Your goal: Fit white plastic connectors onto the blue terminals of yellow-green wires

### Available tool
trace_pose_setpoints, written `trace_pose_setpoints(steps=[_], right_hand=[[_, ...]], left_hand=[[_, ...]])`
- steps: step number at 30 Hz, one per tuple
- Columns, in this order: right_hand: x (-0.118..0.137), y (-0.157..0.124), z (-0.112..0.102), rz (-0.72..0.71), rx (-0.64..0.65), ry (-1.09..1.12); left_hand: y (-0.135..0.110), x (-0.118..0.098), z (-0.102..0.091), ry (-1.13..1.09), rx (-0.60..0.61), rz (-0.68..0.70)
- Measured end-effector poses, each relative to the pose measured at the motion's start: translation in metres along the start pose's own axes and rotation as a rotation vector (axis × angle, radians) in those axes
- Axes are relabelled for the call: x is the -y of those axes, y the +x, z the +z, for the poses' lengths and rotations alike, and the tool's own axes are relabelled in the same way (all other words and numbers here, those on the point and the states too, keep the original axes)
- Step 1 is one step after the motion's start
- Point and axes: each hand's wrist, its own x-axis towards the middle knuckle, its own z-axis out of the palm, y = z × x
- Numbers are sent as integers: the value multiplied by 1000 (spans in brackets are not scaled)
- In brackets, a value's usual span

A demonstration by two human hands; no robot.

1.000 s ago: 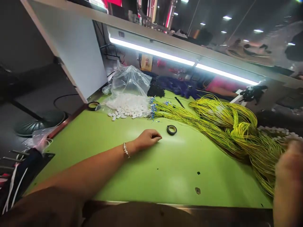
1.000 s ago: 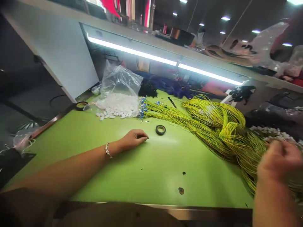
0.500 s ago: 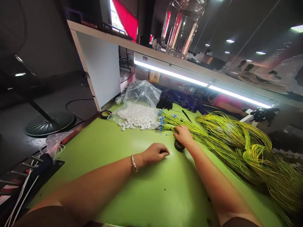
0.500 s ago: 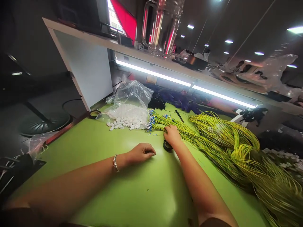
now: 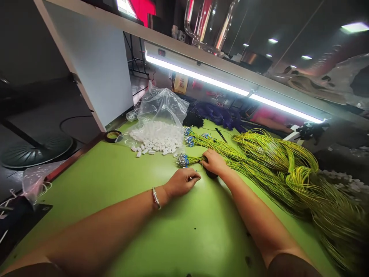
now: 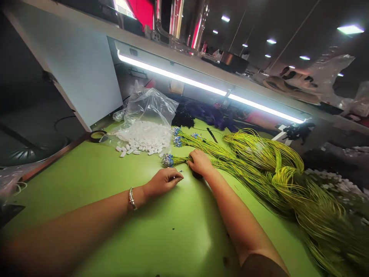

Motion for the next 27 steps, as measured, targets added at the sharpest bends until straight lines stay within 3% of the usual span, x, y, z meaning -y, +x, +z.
trace_pose_setpoints(steps=[3,6,9,12,16,22,27], right_hand=[[-21,9,-19,10,32,12],[-67,12,-44,172,-30,-39],[-118,-6,-57,334,-20,-112],[-150,-36,-52,421,60,-142],[-162,-60,-38,430,19,-169],[-167,-68,-46,421,-127,-142],[-159,-75,-43,340,-56,-39]], left_hand=[[1,2,0,27,20,1],[0,8,0,70,-18,-21],[1,16,2,167,-57,-37],[4,22,3,250,-20,-34],[6,23,3,304,34,-29],[3,21,0,293,41,-27],[3,21,1,295,33,-11]])
